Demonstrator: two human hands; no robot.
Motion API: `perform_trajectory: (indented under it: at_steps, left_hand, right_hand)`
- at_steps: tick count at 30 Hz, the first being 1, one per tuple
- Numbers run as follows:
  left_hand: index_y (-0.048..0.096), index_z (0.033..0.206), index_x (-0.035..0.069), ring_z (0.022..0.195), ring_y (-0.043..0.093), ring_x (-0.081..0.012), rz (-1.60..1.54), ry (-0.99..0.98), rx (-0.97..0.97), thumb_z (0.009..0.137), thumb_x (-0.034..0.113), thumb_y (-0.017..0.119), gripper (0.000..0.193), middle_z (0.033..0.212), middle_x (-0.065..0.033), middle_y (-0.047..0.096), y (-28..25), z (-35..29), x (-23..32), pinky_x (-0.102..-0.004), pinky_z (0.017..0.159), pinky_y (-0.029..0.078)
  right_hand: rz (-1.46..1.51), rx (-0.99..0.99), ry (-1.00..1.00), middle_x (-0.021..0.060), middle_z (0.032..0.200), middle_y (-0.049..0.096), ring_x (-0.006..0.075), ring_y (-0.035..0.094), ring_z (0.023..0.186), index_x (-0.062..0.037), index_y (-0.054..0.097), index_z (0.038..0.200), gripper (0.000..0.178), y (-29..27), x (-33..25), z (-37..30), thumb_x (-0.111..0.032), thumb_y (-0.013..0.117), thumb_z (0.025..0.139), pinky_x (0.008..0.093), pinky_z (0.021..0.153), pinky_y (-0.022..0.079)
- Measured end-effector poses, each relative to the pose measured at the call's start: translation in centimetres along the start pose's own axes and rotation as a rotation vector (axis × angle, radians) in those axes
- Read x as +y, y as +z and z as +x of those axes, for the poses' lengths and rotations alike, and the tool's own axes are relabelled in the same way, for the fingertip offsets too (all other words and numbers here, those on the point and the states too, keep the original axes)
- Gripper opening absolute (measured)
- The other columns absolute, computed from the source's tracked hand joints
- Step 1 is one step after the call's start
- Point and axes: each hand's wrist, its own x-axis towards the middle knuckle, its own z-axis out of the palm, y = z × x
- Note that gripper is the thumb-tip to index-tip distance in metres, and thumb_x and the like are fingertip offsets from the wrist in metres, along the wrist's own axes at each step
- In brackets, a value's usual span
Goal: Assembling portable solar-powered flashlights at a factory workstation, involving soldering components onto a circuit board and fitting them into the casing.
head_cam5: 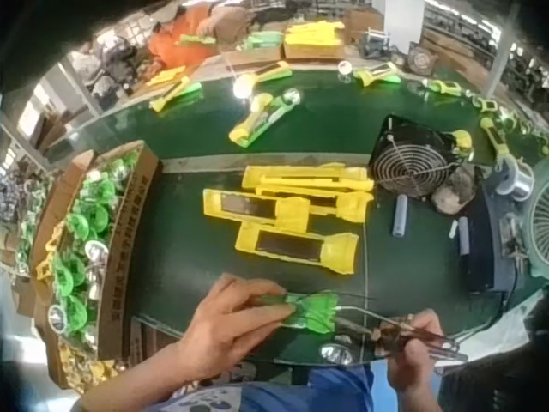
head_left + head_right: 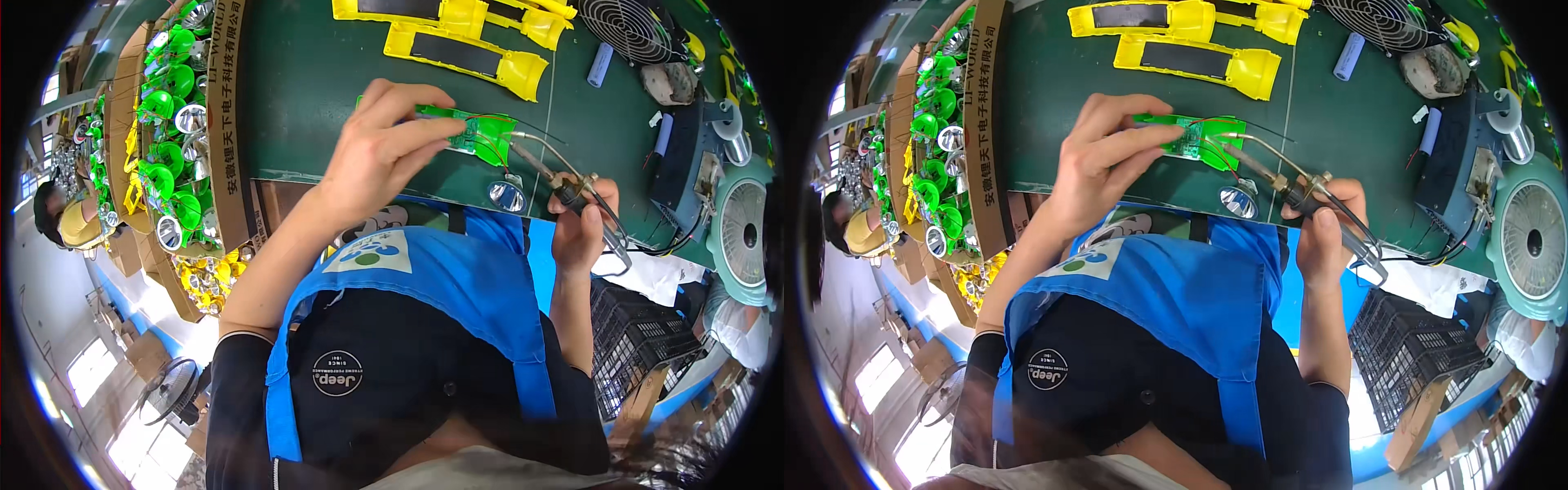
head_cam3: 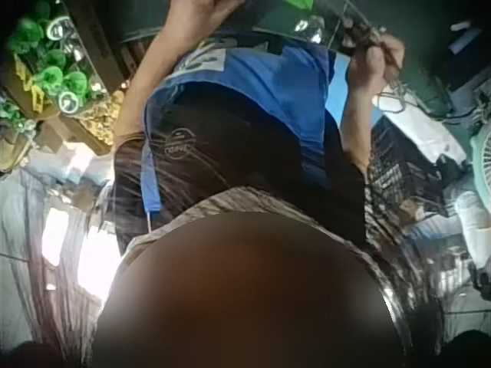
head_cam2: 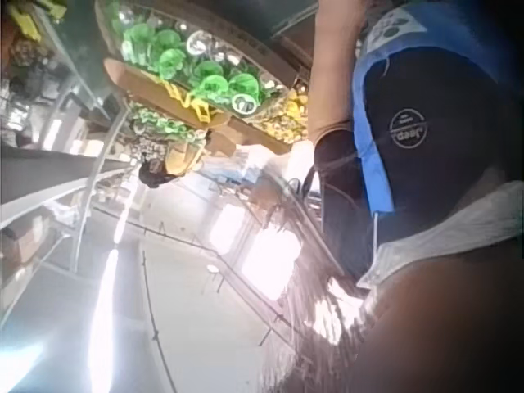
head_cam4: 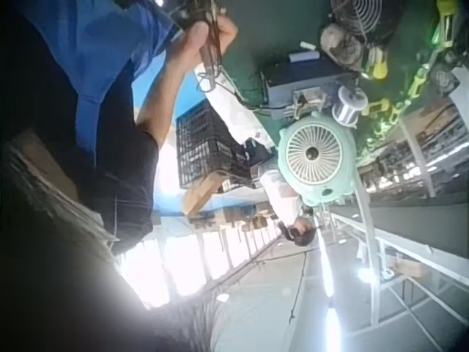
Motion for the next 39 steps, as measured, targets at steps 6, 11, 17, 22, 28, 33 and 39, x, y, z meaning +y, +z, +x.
perform_trajectory:
  at_steps: [6, 11, 17, 22, 28, 33, 39]
  left_hand:
    - [0.066, 0.091, 0.004, 0.066, 0.054, -0.0162, -0.446, -0.590, 0.110, 0.076, 0.001, 0.070, 0.015, 0.075, -0.0045, 0.065, 1.5, 0.8, 0.6, -0.0263, 0.057, 0.044]
    - [0.062, 0.087, 0.003, 0.075, 0.058, -0.0208, -0.281, -0.287, 0.080, 0.075, -0.002, 0.068, 0.014, 0.079, -0.0078, 0.061, 1.3, 0.1, -0.8, -0.0307, 0.063, 0.047]
    - [0.057, 0.080, 0.002, 0.084, 0.058, -0.0282, -0.020, -0.082, -0.006, 0.069, -0.006, 0.066, 0.017, 0.094, -0.0102, 0.056, 0.8, 0.6, -0.5, -0.0355, 0.070, 0.049]
    - [0.052, 0.077, 0.002, 0.083, 0.054, -0.0296, 0.042, -0.138, -0.133, 0.070, -0.005, 0.064, 0.016, 0.089, -0.0096, 0.053, 0.5, 1.5, 0.0, -0.0382, 0.069, 0.047]
    - [0.051, 0.077, 0.001, 0.085, 0.054, -0.0292, 0.050, -0.151, -0.198, 0.070, -0.005, 0.063, 0.015, 0.089, -0.0103, 0.052, -0.1, 2.0, 0.4, -0.0384, 0.070, 0.047]
    - [0.050, 0.076, 0.000, 0.085, 0.054, -0.0296, 0.048, -0.154, -0.213, 0.070, -0.006, 0.063, 0.016, 0.088, -0.0113, 0.052, -0.1, 2.1, 0.4, -0.0390, 0.071, 0.047]
    - [0.049, 0.075, -0.001, 0.085, 0.054, -0.0301, 0.043, -0.157, -0.226, 0.069, -0.007, 0.062, 0.016, 0.087, -0.0120, 0.051, -0.2, 2.4, 0.5, -0.0393, 0.071, 0.046]
  right_hand:
    - [-0.134, 0.074, 0.057, 0.0154, 0.084, 0.061, 0.0183, 0.060, 0.071, 0.0006, 0.049, 0.099, 0.032, 1.1, -0.4, 0.6, -0.025, 0.064, 0.087, 0.0338, 0.072, 0.050]
    - [-0.327, 0.077, 0.063, 0.0107, 0.074, 0.064, 0.0144, 0.062, 0.070, -0.0004, 0.049, 0.097, 0.024, 2.6, -0.4, 0.2, -0.020, 0.061, 0.088, 0.0376, 0.095, 0.045]
    - [-0.454, -0.016, -0.028, 0.0057, 0.068, 0.063, 0.0114, 0.063, 0.065, -0.0017, 0.051, 0.093, 0.020, 3.1, -0.5, 0.8, -0.017, 0.062, 0.088, 0.0514, 0.108, 0.032]
    - [-0.510, -0.017, -0.033, 0.0050, 0.065, 0.062, 0.0110, 0.062, 0.065, -0.0012, 0.052, 0.092, 0.022, 3.1, -0.6, 0.8, -0.019, 0.063, 0.087, 0.0515, 0.107, 0.034]
    - [-0.520, -0.022, 0.008, 0.0034, 0.063, 0.061, 0.0098, 0.060, 0.062, -0.0015, 0.053, 0.090, 0.016, 3.5, -1.0, 1.0, -0.011, 0.063, 0.083, 0.0490, 0.106, 0.034]
    - [-0.558, -0.018, 0.022, 0.0034, 0.063, 0.061, 0.0097, 0.060, 0.062, -0.0016, 0.053, 0.090, 0.014, 3.6, -1.0, 0.9, -0.009, 0.062, 0.082, 0.0479, 0.106, 0.035]
    - [-0.532, -0.015, 0.020, 0.0056, 0.068, 0.063, 0.0111, 0.061, 0.063, -0.0016, 0.054, 0.091, 0.016, 2.9, -0.8, 0.9, -0.012, 0.064, 0.083, 0.0461, 0.107, 0.034]
